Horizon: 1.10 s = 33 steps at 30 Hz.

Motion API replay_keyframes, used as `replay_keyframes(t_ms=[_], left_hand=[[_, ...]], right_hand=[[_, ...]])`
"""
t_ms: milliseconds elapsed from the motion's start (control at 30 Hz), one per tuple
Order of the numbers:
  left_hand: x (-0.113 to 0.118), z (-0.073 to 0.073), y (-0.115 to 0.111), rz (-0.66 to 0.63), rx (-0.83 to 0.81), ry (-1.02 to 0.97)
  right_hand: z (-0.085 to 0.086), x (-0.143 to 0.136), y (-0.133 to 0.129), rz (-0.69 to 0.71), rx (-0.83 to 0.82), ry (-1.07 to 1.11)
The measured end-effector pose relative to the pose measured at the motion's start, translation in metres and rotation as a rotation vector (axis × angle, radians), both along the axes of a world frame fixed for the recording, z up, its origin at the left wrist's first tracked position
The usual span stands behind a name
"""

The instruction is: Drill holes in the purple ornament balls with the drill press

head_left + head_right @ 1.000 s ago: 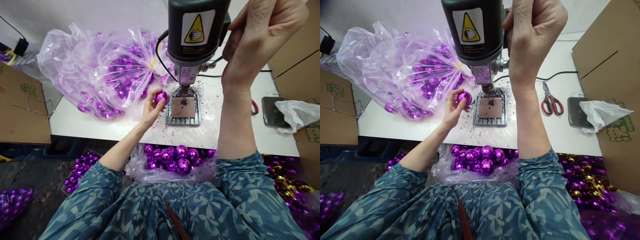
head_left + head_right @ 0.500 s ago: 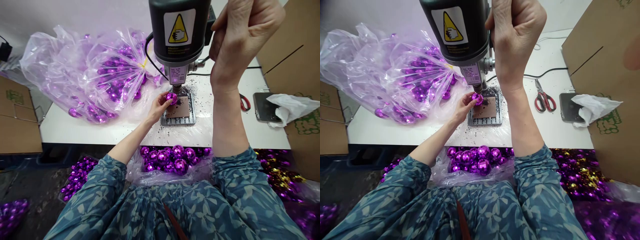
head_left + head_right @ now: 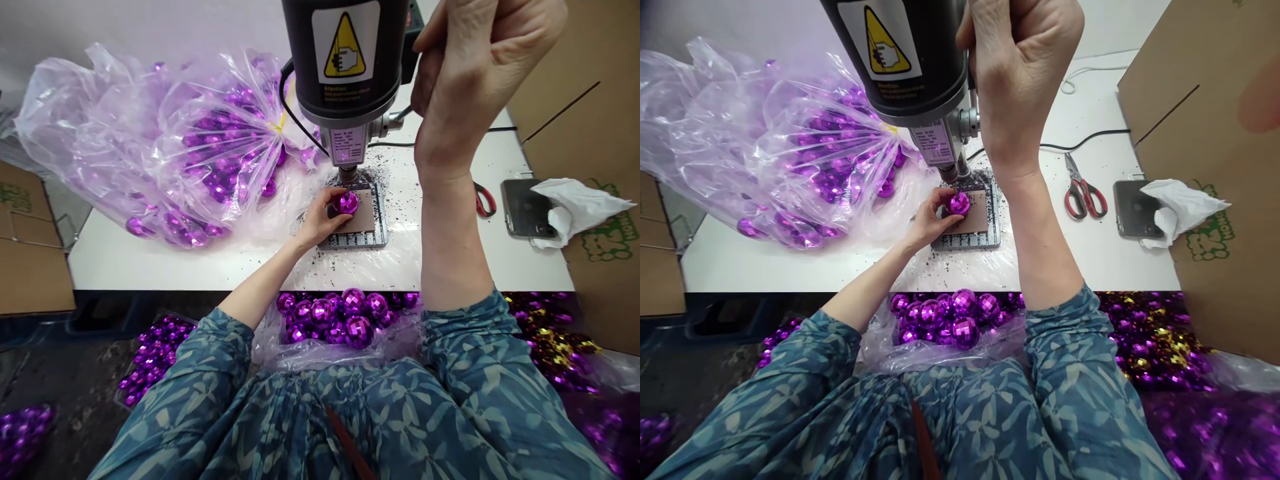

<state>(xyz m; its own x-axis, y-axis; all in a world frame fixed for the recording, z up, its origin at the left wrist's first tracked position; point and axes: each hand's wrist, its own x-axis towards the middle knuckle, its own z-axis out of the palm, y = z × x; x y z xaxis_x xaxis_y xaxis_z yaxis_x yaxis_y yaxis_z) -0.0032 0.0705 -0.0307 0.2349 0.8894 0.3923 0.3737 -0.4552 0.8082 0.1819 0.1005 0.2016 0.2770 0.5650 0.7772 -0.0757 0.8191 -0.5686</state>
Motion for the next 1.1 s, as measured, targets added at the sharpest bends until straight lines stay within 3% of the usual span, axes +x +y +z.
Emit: replay_keyframes(t_ms=[133,600,833,1100], left_hand=[[0.005,-0.003,-0.004,-0.017,0.051,0.023],[0.017,-0.027,-0.003,-0.033,-0.007,-0.171],[0.016,-0.022,-0.004,-0.035,-0.037,-0.161],[0.016,-0.023,-0.004,-0.023,-0.028,-0.186]], right_hand=[[-0.001,-0.001,0.002,-0.005,0.007,0.018],[-0.006,0.000,-0.010,0.018,0.040,0.079],[-0.035,-0.001,-0.021,-0.217,0.242,0.021],[-0.061,0.002,-0.015,-0.200,0.350,0.032]])
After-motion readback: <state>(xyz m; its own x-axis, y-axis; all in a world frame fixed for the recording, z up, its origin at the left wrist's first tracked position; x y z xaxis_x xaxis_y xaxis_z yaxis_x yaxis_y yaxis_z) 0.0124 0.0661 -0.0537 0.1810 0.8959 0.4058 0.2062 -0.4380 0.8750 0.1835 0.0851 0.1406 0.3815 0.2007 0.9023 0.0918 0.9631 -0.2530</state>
